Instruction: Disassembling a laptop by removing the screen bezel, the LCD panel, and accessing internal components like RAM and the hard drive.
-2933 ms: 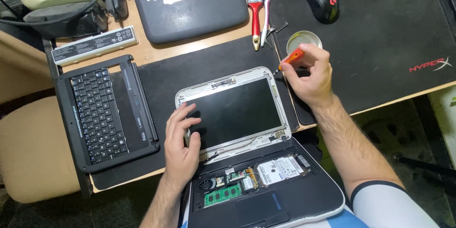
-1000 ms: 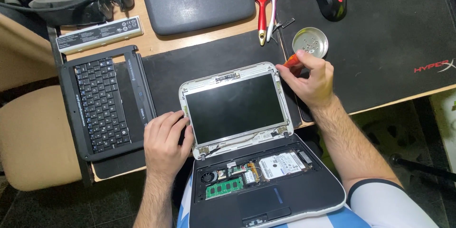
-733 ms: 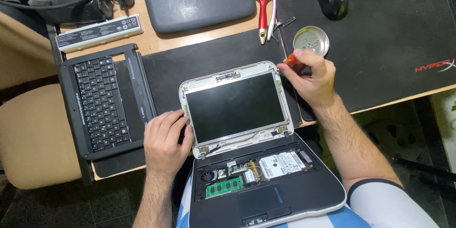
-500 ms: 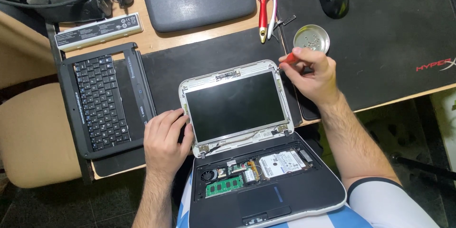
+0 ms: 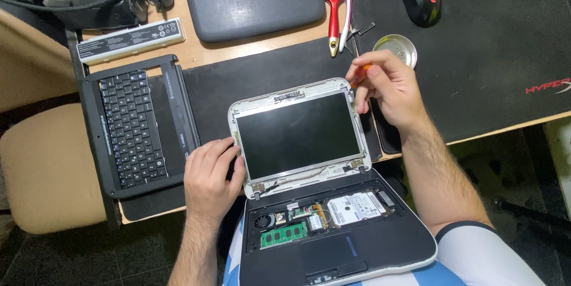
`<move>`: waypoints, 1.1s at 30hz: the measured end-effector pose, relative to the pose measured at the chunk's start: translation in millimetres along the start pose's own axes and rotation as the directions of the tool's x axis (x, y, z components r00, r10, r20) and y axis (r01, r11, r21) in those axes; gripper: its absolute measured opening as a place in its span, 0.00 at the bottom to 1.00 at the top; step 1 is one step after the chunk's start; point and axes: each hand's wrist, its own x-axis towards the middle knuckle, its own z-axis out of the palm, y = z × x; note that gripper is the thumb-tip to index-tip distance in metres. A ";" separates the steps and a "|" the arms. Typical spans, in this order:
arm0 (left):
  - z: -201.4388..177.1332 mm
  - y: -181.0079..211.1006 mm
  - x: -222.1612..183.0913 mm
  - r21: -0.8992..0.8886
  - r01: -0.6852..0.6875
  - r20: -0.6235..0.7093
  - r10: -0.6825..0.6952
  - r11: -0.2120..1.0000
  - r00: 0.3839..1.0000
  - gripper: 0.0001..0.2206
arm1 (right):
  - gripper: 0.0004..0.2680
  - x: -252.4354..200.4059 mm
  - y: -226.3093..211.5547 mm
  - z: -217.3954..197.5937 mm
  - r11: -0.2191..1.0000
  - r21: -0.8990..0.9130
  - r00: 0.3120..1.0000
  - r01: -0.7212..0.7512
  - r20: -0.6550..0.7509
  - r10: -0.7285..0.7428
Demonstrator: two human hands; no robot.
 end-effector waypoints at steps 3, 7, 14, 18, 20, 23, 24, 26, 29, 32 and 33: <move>-2.4 2.5 2.1 -0.006 0.010 0.018 -0.010 1.000 1.000 0.07 | 0.15 -0.8 -7.5 -5.6 0.996 0.015 0.996 -0.088 0.028 0.088; -1.9 0.3 1.6 -0.007 0.007 0.014 -0.007 1.000 1.000 0.06 | 0.17 -0.8 -11.9 -18.7 0.992 -0.069 0.994 -0.109 0.024 0.111; -0.9 0.2 0.5 0.006 0.004 0.016 -0.004 1.000 1.000 0.06 | 0.11 -2.8 -25.0 -9.6 0.971 -0.027 0.971 -0.238 -0.043 0.237; -2.5 1.6 1.5 -0.010 0.024 0.026 -0.024 1.000 0.999 0.06 | 0.15 1.7 -27.6 -5.3 0.963 0.029 0.963 -0.268 -0.017 0.269; -1.8 1.0 0.2 -0.007 0.023 0.024 -0.023 1.000 0.999 0.06 | 0.13 1.5 -18.6 -14.3 0.965 0.009 0.965 -0.263 -0.009 0.263; -0.2 -0.5 -1.0 -0.001 0.014 0.019 -0.014 1.000 1.000 0.06 | 0.10 1.7 -20.0 -12.6 0.967 -0.035 0.967 -0.254 -0.013 0.253; 0.4 -1.1 -1.2 0.004 0.006 0.017 -0.006 1.000 1.000 0.07 | 0.09 1.5 -23.0 -9.5 0.966 -0.056 0.968 -0.251 -0.027 0.250; 0.2 -0.9 -0.8 0.000 0.007 0.018 -0.007 1.000 1.000 0.07 | 0.10 1.6 -28.0 -8.1 0.965 -0.067 0.967 -0.254 -0.041 0.252; -0.7 -0.6 -1.2 -0.006 0.011 0.021 -0.011 1.000 1.000 0.07 | 0.14 2.5 -29.7 -4.8 0.963 -0.065 0.965 -0.261 -0.058 0.258; -1.6 0.3 -0.3 -0.009 0.017 0.024 -0.016 1.000 1.000 0.06 | 0.12 0.6 -20.3 -9.5 0.966 -0.043 0.966 -0.254 -0.053 0.252; -1.9 1.0 -0.1 -0.011 0.019 0.025 -0.019 1.000 1.000 0.06 | 0.10 -1.0 -15.7 -12.4 0.969 -0.032 0.969 -0.244 -0.046 0.242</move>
